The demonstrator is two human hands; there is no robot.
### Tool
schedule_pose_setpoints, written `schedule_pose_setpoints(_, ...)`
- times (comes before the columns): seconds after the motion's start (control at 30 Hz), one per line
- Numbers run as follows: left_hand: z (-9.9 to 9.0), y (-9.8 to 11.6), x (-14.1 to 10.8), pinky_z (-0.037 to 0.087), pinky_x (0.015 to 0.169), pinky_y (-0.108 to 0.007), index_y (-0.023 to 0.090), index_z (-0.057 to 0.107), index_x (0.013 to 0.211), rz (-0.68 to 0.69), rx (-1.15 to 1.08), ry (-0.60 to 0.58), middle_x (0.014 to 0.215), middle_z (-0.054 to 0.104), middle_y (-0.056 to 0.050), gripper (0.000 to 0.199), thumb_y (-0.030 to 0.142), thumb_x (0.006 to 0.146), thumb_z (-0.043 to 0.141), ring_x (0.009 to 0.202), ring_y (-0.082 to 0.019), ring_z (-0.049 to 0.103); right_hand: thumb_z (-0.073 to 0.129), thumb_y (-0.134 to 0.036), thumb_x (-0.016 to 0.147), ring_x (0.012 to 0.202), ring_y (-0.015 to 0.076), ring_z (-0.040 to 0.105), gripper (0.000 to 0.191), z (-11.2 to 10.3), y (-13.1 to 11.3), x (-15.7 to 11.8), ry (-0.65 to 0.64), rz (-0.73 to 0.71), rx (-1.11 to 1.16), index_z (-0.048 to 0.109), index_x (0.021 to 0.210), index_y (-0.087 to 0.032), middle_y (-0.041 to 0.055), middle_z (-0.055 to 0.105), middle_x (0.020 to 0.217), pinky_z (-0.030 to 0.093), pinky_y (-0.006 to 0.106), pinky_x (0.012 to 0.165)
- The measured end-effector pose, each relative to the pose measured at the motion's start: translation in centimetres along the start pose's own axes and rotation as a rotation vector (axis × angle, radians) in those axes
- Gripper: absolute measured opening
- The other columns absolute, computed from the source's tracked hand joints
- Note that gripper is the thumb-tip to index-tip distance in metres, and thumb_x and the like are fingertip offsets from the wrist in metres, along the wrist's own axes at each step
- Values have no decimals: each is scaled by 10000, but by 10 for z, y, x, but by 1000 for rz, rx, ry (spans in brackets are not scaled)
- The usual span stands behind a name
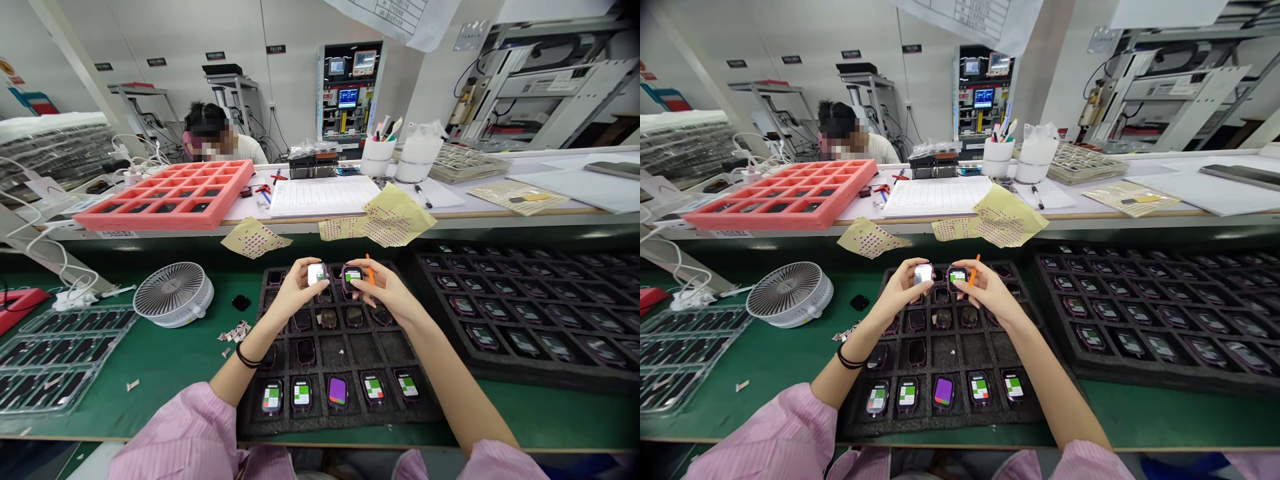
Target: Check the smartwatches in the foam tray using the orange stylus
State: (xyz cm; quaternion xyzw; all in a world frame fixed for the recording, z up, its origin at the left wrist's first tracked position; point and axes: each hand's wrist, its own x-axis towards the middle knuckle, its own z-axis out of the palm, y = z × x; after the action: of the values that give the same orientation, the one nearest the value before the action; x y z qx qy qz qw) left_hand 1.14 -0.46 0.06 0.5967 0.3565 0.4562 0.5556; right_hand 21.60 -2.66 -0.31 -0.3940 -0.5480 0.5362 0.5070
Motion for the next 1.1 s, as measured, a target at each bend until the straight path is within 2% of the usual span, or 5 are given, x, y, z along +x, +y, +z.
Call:
schedule_pose_setpoints(0.17,-2,-1,-3,498,710,-234,196,419,1297,88,89,-68,1134,593,-95,683,251,704,753,944,-167,602,747,-367,720,663,133,623,485,1,-2,0,-89,25,0,578,1146,-207,63,597,978,376,175,370)
schedule_pose_setpoints(0.47,0,-1,-6,487,834,-271,195,518,1168,337,262,66,1203,580,-101,471,233,748,727,1052,-194,595,623,-486,819,654,152,649,438,18,2,-3,-115,146,-3,592,1152,-204,35,587,817,389,178,373)
schedule_pose_setpoints(0.77,1,-12,-5,454,932,-329,201,542,1183,359,329,-89,1185,596,-103,454,239,765,715,1091,-213,575,637,-481,798,605,150,642,395,19,4,-1,-50,166,131,608,1080,-206,29,625,761,367,180,362)
schedule_pose_setpoints(1.0,0,-8,-4,457,926,-320,192,507,1189,346,188,-35,1220,579,-109,510,260,744,748,1105,-210,578,639,-494,784,583,143,630,424,19,7,1,-41,182,135,597,1079,-192,33,636,754,354,178,360)
schedule_pose_setpoints(1.1,-1,-6,-4,453,920,-334,198,523,1194,376,302,-39,1212,586,-111,504,279,749,748,1100,-218,574,622,-493,801,586,148,631,410,20,10,1,-54,185,144,599,1080,-194,30,630,742,359,183,365)
